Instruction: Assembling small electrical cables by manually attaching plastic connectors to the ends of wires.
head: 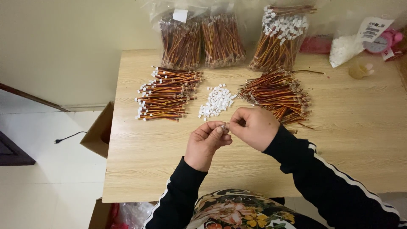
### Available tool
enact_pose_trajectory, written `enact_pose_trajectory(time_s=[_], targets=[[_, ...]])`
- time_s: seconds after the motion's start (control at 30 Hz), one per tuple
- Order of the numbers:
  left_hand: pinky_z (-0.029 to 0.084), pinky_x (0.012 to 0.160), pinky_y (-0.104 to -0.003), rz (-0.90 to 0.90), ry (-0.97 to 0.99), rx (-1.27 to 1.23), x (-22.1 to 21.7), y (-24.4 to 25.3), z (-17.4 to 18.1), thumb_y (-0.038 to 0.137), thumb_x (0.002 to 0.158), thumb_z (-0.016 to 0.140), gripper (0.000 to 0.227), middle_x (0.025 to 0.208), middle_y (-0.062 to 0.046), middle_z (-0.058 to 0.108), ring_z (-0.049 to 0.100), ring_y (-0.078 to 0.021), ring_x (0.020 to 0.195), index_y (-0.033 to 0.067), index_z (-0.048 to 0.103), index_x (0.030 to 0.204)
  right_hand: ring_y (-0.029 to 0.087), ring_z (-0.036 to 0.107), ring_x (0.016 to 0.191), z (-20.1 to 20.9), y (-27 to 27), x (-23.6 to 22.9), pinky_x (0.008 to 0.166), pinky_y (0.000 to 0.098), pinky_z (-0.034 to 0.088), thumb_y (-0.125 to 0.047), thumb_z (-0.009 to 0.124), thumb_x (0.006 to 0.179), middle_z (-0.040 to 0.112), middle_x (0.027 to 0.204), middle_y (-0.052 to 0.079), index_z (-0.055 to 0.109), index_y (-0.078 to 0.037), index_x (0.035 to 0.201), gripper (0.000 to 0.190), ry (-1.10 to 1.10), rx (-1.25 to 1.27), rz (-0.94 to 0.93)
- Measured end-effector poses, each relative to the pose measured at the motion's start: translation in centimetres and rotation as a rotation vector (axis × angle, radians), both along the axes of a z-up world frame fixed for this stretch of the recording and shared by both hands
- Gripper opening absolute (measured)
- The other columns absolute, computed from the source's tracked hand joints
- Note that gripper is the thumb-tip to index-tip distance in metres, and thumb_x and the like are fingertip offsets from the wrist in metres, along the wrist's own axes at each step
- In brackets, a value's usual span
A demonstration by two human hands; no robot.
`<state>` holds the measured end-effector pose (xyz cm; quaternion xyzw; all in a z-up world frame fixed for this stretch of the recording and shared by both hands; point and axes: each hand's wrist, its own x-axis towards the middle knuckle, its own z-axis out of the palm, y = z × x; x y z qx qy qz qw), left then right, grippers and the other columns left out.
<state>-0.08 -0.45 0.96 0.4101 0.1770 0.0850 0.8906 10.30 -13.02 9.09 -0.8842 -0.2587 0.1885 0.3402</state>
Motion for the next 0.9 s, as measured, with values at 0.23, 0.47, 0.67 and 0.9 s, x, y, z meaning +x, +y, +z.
enact_pose_trajectory(time_s=[0.23, 0.47, 0.67, 0.9], targets=[[0.064, 0.072, -0.038, -0.010, 0.002, 0.061, 0.0, 0.4, -0.7, 0.004, 0.093, 0.060, 0.017, 0.086, -0.014, 0.067, 0.072, -0.0226, 0.074, -0.0079, 0.063, 0.104, 0.025, 0.070, 0.072, 0.9, 0.4, -0.2, 0.063, 0.0329, 0.051, -0.027, 0.071, 0.073, 0.071, 0.066, 0.005, 0.072, -0.016, 0.076, 0.012, -0.028, -0.019, 0.037], [0.064, 0.071, -0.037, -0.007, 0.024, 0.078, 0.2, 1.2, 0.1, 0.004, 0.093, 0.060, 0.018, 0.087, -0.016, 0.069, 0.073, -0.0234, 0.073, -0.0070, 0.063, 0.106, 0.028, 0.071, 0.079, 2.9, 0.3, 0.4, 0.069, 0.0376, 0.052, -0.034, 0.066, 0.080, 0.075, 0.073, 0.005, 0.074, -0.020, 0.086, 0.018, 0.027, -0.173, 0.157], [0.064, 0.072, -0.038, 0.008, 0.041, 0.175, -0.1, 1.1, 1.8, 0.004, 0.091, 0.063, 0.018, 0.086, -0.017, 0.070, 0.073, -0.0233, 0.073, -0.0061, 0.066, 0.105, 0.022, 0.072, 0.074, 2.8, -0.1, 0.6, 0.069, 0.0330, 0.053, -0.034, 0.065, 0.082, 0.074, 0.067, -0.001, 0.073, -0.022, 0.080, 0.015, 0.020, -0.222, 0.198], [0.063, 0.071, -0.034, 0.033, 0.015, 0.258, 0.2, 1.3, 1.4, 0.006, 0.091, 0.064, 0.018, 0.087, -0.017, 0.071, 0.072, -0.0211, 0.073, -0.0046, 0.067, 0.106, 0.024, 0.070, 0.072, 3.0, 0.1, -0.2, 0.065, 0.0350, 0.053, -0.032, 0.064, 0.084, 0.072, 0.064, 0.000, 0.070, -0.020, 0.076, 0.015, -0.074, -0.112, 0.227]])
